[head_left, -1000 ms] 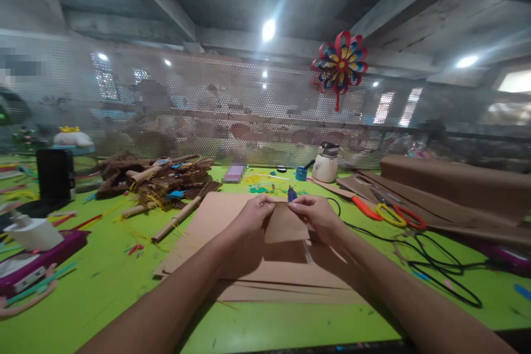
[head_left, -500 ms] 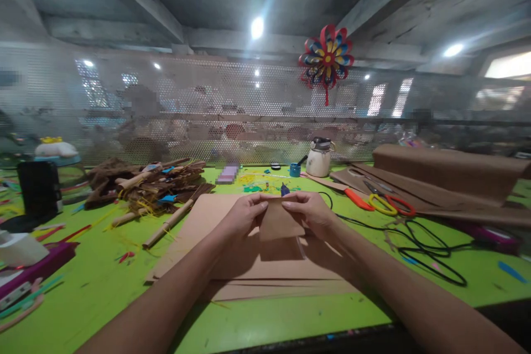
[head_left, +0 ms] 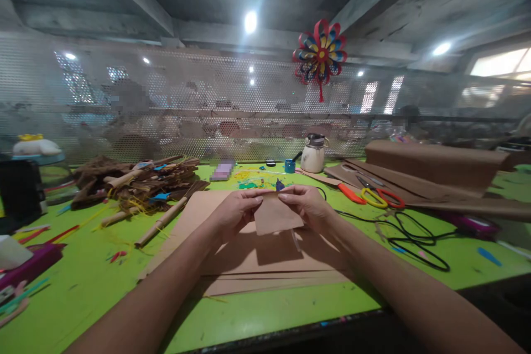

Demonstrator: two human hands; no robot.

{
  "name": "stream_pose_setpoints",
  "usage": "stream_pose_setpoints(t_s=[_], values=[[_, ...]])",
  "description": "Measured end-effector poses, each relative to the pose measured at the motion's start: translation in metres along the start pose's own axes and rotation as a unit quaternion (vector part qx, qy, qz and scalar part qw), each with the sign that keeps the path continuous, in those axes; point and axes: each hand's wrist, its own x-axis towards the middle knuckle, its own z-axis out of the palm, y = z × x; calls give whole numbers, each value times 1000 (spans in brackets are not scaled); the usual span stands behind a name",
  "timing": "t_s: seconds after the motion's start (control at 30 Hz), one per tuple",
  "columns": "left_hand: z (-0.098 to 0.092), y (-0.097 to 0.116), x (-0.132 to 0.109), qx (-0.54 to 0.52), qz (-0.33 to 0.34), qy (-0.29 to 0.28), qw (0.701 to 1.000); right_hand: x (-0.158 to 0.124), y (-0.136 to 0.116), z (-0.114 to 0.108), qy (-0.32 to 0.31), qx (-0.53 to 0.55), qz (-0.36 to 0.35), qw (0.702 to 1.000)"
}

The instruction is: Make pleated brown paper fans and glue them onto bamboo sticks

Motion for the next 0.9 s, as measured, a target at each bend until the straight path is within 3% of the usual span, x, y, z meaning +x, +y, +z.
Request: stream_pose_setpoints(t_s=[0.3,0.6,0.8,0.9], values=[[1,-3,3,-15,-2,51,999,3,5,-4,10,-16,-1,1000],[3,-6,2,7,11,44,999,6,11,-7,1,10,10,1000],[-1,-9,6,120,65,168,976,10,16,-13,6,-45,-31,998],[-8,-12,12,169,98,192,962,11,17,-13,19,-79,-53,995]])
